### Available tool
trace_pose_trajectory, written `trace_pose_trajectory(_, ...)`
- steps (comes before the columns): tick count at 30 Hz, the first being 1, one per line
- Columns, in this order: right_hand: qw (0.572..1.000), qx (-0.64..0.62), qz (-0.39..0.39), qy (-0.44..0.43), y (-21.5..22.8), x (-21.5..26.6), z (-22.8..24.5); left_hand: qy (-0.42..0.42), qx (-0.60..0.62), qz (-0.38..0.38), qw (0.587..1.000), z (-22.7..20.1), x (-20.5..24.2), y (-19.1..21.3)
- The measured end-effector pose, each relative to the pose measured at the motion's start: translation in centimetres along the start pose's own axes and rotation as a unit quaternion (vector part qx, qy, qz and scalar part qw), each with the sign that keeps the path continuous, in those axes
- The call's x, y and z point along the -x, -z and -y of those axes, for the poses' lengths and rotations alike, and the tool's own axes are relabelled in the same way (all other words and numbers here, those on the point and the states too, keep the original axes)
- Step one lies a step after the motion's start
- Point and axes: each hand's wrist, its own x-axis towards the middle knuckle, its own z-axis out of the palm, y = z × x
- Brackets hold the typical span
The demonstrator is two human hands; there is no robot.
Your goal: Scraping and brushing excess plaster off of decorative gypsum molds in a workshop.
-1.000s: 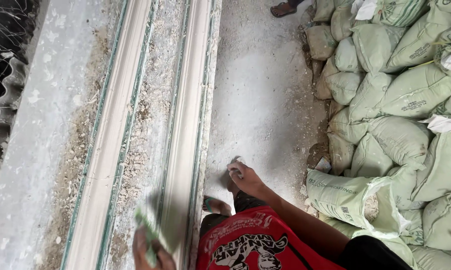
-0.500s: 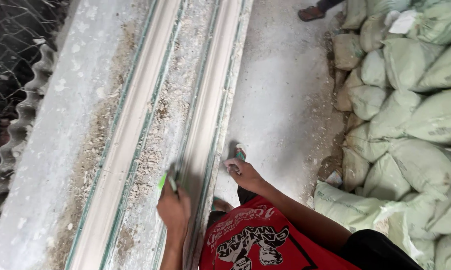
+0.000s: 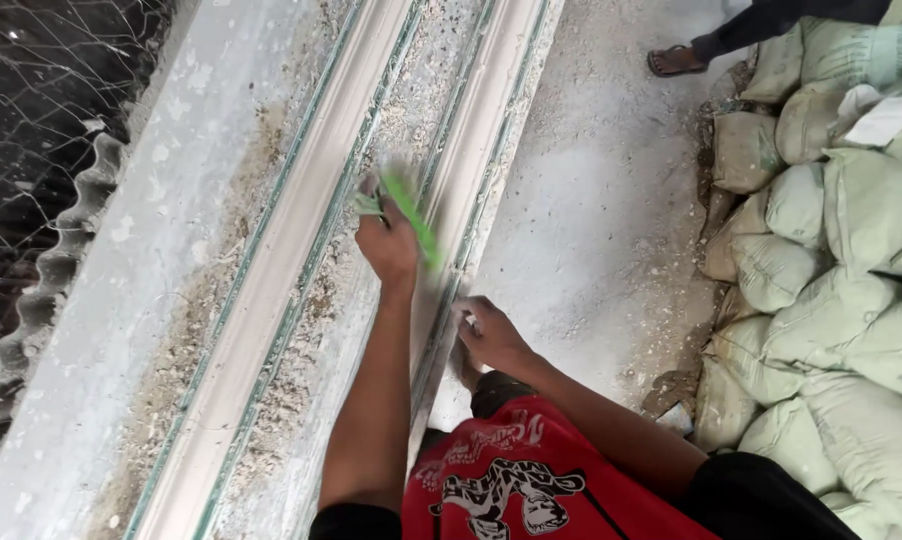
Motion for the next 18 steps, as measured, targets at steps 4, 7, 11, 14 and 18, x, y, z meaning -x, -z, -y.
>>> trace_pose_trajectory(4,0.997,0.014,-0.038,0.06,1.7,-3.5,-0.4,-0.028,0.187,0.02,0.982,2.1,1.5,2.1)
trace_pose_trajectory(7,0.983,0.092,-0.079,0.138,2.1,-4.1,0.1,-0.026,0.154,0.031,0.987,2.1,6.8,7.9)
trace_pose_trajectory(11,0.97,0.198,-0.036,0.133,0.8,-4.4,1.8,0.096,0.024,0.029,0.995,0.9,13.1,14.4)
trace_pose_trajectory(14,0.975,0.193,0.014,0.112,-0.8,-3.6,2.3,0.098,0.018,0.024,0.995,4.5,16.6,16.4)
trace_pose_trajectory(18,0.969,0.231,0.089,0.024,-2.6,-2.5,4.6,0.08,0.02,0.033,0.996,5.5,17.7,20.1)
